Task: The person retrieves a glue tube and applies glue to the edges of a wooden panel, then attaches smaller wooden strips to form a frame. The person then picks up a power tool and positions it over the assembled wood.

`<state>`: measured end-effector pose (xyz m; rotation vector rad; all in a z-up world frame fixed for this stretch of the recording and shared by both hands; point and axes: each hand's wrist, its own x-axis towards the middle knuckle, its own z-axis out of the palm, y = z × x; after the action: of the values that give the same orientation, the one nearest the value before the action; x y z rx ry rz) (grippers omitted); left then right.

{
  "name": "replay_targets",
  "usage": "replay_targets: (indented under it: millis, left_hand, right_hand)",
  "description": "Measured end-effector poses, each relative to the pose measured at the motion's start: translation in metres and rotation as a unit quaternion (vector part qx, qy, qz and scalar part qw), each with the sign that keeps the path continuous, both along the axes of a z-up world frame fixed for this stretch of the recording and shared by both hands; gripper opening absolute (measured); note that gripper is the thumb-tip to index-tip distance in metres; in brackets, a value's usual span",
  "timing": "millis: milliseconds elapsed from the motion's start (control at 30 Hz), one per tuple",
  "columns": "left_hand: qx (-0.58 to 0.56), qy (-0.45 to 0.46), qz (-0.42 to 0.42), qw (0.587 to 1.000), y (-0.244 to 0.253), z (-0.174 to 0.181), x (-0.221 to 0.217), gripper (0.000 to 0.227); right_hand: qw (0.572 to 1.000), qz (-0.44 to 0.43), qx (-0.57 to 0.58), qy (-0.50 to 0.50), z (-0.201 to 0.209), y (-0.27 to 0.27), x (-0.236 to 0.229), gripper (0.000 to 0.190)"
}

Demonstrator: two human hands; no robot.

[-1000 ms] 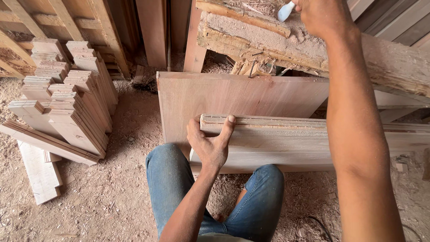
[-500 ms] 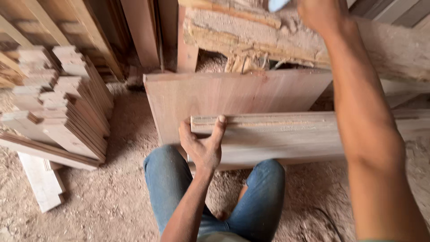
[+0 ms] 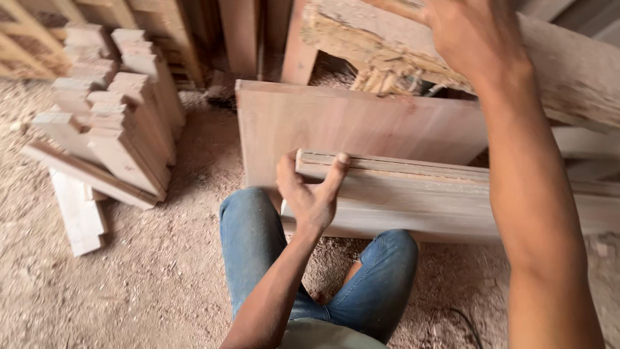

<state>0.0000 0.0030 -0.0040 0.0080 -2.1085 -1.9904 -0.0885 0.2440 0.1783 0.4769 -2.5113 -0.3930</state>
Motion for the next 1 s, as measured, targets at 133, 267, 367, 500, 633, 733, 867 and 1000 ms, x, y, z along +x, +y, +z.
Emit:
replay_targets:
  millis: [133,267,367,500,633,733,867,1000]
  left_hand:
    - [0.018,-0.019,-0.032,0.999,0.001,0.0,-0.005,0.064]
    - [-0.018,0.012,0.003,1.0,0.005,0.0,-0.004,0.063]
    - [-0.023,0.021,0.01,0.999,0.006,-0.001,-0.002,0.061]
    - [0.038,-0.014,0.002,0.999,0.006,0.001,-0.001,0.05]
    - [-0.02,0.008,0.011,1.0,0.007,0.003,-0.002,0.047]
    - [-0.024,0.006,0.014,1.0,0.007,0.003,-0.002,0.047]
    - [-0.021,0.008,0.012,1.0,0.005,0.0,0.004,0.048]
    - [-0.015,0.022,-0.01,1.0,0.002,-0.002,0.006,0.051]
  right_hand:
    - [0.995,0.05,-0.087,-0.001,0.003,-0.031,0.043,0.011]
    - [0.9,0.122,-0.328,-0.26,-0.037,-0.071,0.067,0.015]
    - [0.837,0.103,-0.401,-0.357,-0.062,-0.086,0.063,0.019]
    - [0.746,0.008,-0.462,-0.48,-0.077,-0.097,0.05,0.03]
    - [0.678,-0.027,-0.5,-0.538,-0.08,-0.1,0.044,0.026]
    - [0.686,-0.03,-0.495,-0.533,-0.081,-0.098,0.044,0.024]
    - [0.682,-0.03,-0.511,-0.522,-0.082,-0.098,0.053,0.023]
    - [0.703,-0.017,-0.495,-0.51,-0.079,-0.102,0.058,0.023]
